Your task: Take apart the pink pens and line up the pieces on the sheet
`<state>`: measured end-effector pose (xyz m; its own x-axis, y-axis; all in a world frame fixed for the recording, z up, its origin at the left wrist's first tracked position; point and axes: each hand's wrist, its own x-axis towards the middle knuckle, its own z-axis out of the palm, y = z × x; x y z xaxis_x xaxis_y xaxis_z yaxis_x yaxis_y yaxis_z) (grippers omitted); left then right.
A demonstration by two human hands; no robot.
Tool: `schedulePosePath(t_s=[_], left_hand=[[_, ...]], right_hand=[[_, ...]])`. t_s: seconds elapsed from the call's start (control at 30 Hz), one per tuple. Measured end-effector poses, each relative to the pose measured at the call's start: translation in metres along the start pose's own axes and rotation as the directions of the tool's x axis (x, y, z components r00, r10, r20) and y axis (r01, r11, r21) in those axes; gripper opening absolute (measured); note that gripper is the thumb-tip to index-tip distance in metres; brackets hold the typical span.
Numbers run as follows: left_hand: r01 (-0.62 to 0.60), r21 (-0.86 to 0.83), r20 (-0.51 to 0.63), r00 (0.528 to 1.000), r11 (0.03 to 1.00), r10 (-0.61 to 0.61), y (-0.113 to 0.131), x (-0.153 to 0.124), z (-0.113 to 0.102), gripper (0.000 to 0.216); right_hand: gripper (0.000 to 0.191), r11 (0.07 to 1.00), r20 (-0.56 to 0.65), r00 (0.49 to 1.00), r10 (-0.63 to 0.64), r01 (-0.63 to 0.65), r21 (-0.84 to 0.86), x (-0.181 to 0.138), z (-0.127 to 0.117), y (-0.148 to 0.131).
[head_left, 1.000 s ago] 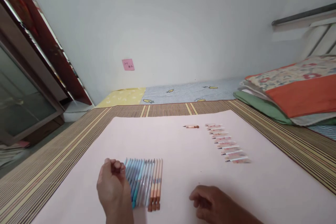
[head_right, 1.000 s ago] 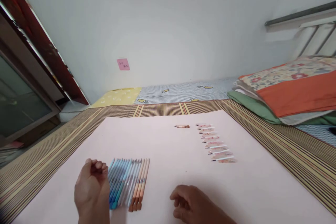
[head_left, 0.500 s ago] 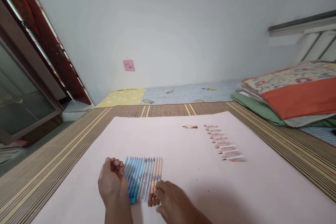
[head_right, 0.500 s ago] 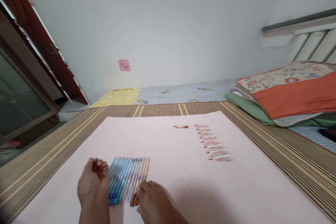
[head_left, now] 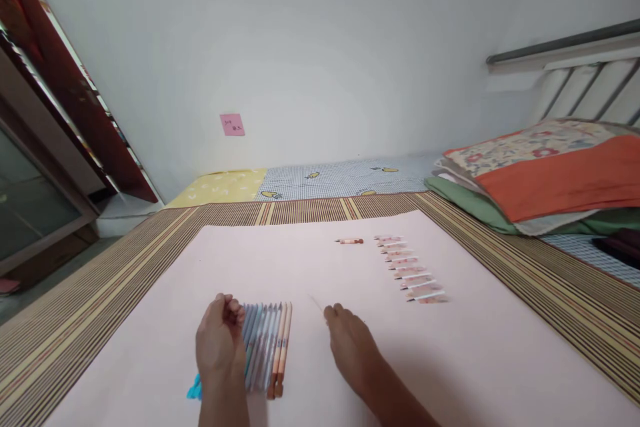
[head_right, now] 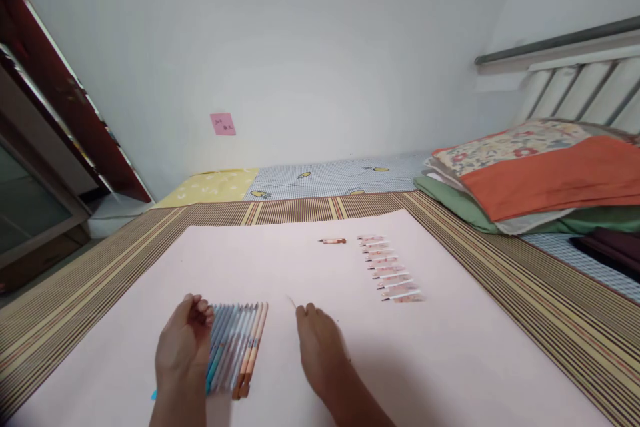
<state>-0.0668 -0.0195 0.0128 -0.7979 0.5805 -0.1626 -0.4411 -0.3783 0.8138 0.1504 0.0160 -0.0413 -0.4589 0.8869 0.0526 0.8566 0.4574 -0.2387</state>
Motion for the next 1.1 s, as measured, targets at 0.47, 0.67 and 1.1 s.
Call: schedulePosePath(t_s=[0.47, 0.67, 1.1], left_hand=[[0.033, 0.587, 0.447, 0.82, 0.809, -0.358, -0.056, -0.051, 0.039, 0.057], [0.034, 0.544, 0.579, 0.709, 0.838, -0.404, -0.059, -0.057, 0.041, 0.034], [-0.211, 0.491, 0.623, 0.763, 0.845, -0.171, -0.077, -0.065, 0.043, 0.026]], right_hand=[[0.021, 0.326, 0.125, 0.991, 0.055, -0.136, 0.936, 0.008, -0.039, 0.087], [0.024, 0.209, 0.118, 0.993, 0.001, -0.116, 0.971, 0.006, -0.047, 0.09], [0.042, -0.442, 0.191, 0.963, 0.193, -0.089, 0.893, 0.016, -0.035, 0.059]])
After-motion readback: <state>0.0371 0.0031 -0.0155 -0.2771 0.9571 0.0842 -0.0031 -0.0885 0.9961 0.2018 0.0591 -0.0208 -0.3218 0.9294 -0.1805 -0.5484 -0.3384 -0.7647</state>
